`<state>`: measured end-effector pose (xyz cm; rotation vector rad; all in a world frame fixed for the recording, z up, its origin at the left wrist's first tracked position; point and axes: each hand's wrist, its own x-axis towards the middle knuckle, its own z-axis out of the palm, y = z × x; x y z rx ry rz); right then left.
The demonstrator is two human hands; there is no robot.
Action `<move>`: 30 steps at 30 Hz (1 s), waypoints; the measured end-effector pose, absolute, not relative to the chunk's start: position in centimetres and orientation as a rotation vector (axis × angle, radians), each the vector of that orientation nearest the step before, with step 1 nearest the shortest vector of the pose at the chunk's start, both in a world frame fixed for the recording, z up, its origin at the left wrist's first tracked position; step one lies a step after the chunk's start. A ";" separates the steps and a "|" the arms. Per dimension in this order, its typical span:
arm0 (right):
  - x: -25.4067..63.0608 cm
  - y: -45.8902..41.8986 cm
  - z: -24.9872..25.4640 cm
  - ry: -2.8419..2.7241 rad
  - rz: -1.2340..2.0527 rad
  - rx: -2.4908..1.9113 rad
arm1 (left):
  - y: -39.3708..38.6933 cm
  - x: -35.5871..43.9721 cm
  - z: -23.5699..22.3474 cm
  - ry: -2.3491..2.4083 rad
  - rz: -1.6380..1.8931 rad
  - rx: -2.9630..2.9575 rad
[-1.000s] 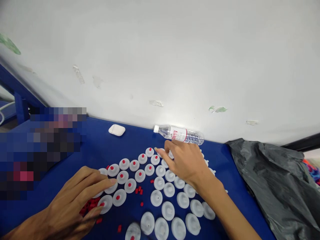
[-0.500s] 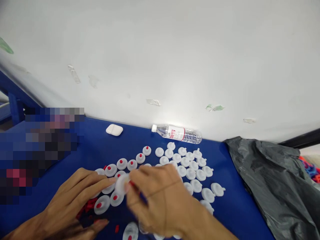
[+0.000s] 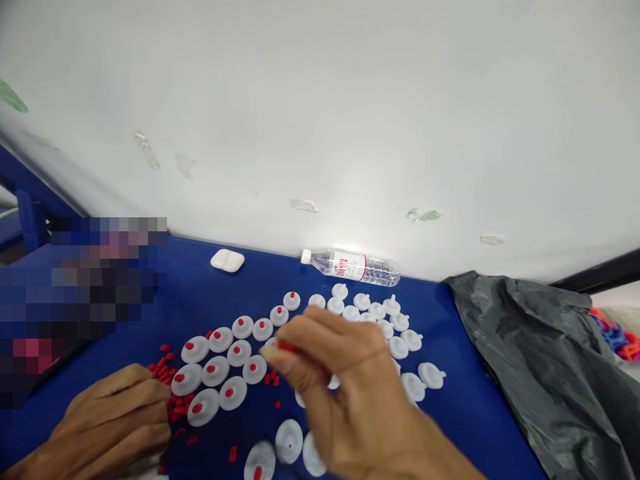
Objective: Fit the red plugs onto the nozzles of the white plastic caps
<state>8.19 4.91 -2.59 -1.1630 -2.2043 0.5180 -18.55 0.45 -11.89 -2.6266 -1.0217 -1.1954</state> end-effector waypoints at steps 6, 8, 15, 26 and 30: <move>9.4 6.6 -3.6 -2.722 0.520 -1.395 | 2.2 -19.8 -10.4 -0.729 -0.950 -2.767; 9.2 6.9 -4.5 -2.820 0.495 -1.455 | 2.7 -19.4 -10.3 -0.767 -0.992 -2.710; 8.5 5.5 -4.1 -2.628 0.677 -1.269 | 3.0 -17.9 -11.6 -0.888 -1.133 -2.579; 8.8 6.6 -4.0 -2.615 0.301 -1.208 | 2.8 -18.4 -12.6 -0.979 -1.207 -2.614; 10.0 8.9 -4.6 -2.638 0.098 -1.458 | 2.9 -18.6 -12.5 -0.987 -1.190 -2.651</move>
